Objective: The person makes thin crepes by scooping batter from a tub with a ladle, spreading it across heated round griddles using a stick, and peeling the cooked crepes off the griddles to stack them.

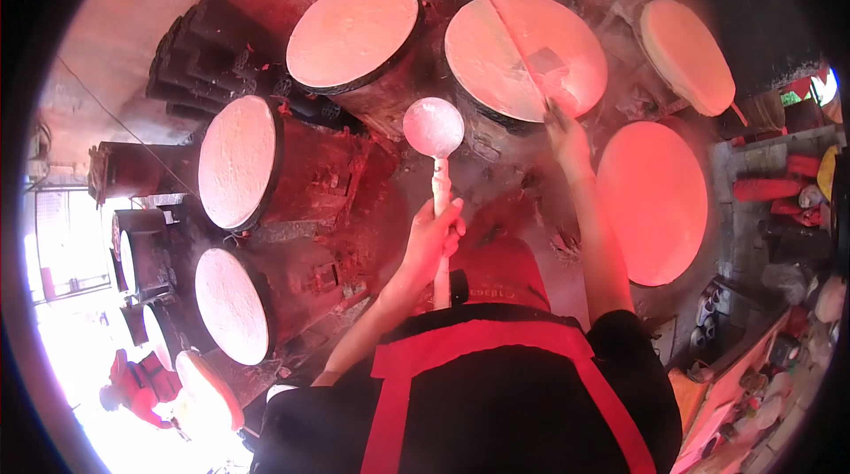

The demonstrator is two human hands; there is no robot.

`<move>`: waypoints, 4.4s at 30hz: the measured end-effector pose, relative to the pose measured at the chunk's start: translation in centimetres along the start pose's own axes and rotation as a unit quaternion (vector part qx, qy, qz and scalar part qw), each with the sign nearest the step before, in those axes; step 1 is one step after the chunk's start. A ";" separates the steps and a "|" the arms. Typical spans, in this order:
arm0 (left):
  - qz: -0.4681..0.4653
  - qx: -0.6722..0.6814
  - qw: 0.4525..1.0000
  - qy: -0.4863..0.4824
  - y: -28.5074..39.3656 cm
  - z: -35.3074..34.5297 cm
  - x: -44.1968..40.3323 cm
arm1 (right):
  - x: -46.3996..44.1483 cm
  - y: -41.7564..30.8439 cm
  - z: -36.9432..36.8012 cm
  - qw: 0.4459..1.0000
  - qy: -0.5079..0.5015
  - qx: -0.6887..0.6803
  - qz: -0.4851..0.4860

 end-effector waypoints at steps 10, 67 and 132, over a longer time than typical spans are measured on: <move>-0.035 0.006 0.999 -0.007 2.9 2.4 -3.1 | 5.5 -0.2 -5.7 0.883 0.015 -0.319 -0.345; 0.088 0.237 0.961 0.112 4.2 13.8 -3.4 | 11.9 -2.6 -5.4 0.974 -0.216 -0.044 -0.043; 0.195 0.561 0.804 -0.012 16.4 -6.5 -2.2 | -28.3 33.0 33.7 0.641 0.618 -0.258 -0.374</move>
Point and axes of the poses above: each hand's wrist, its own x-axis away from the middle knuckle, its own z-axis out of the back of the hand, y = z × x, the point moved 8 cm from there along -x, towards the middle knuckle, and after that the axes turned 13 degrees about y, right-handed, at the moved point
